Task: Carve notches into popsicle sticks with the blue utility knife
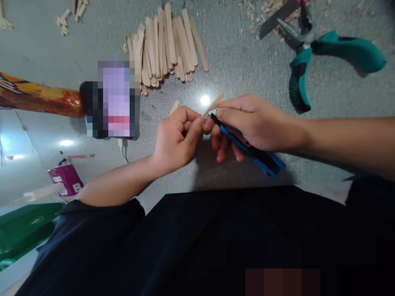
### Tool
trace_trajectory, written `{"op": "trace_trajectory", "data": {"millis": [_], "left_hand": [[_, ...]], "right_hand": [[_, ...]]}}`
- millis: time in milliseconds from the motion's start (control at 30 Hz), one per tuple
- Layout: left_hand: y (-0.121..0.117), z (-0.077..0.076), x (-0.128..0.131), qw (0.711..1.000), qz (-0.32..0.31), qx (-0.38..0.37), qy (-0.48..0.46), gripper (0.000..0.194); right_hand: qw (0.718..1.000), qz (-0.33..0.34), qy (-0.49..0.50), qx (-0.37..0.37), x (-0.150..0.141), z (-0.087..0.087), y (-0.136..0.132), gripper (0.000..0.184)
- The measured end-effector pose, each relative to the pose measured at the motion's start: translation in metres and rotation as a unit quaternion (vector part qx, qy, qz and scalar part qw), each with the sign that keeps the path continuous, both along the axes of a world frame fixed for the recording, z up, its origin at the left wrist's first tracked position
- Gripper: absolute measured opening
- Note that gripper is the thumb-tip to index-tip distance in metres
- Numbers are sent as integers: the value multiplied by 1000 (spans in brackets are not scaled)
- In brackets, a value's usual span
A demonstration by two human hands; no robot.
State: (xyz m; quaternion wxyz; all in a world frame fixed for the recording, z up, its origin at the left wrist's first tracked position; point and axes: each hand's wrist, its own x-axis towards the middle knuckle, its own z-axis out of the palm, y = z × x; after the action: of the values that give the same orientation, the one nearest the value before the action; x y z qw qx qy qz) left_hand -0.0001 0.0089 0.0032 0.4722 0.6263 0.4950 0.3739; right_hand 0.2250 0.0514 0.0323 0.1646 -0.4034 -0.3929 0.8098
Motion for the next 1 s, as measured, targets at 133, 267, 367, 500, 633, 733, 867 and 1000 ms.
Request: {"op": "trace_trajectory", "data": {"millis": [133,267,367,500,633,733,867,1000], "left_hand": [[7,-4,-1,998,-20,-22,-60,44],[10,-6,-3,997,-19,-35,-62,48],[12,-6,-6,999,-15,-21,-42,50],[15,-8,-8,999,-22,-1,-28,47],[15,-11,-7,996,-26,84,-27,43],[15,-14,-7,993,-27,114,-29,41],[13,-14,-10,998,-40,48,-24,45],[14,-12,-11,997,-59,31,-33,44]], "right_hand": [[1000,-6,4,14,0,-1,-1,31],[999,-6,-25,39,0,0,-2,32],[996,-8,-48,76,0,0,-2,35],[989,10,-51,142,3,-3,-1,39],[980,33,-60,185,7,-4,1,43],[981,44,-59,178,9,-3,1,45],[974,86,-82,191,11,0,3,46],[977,103,-65,175,13,0,6,42]]}}
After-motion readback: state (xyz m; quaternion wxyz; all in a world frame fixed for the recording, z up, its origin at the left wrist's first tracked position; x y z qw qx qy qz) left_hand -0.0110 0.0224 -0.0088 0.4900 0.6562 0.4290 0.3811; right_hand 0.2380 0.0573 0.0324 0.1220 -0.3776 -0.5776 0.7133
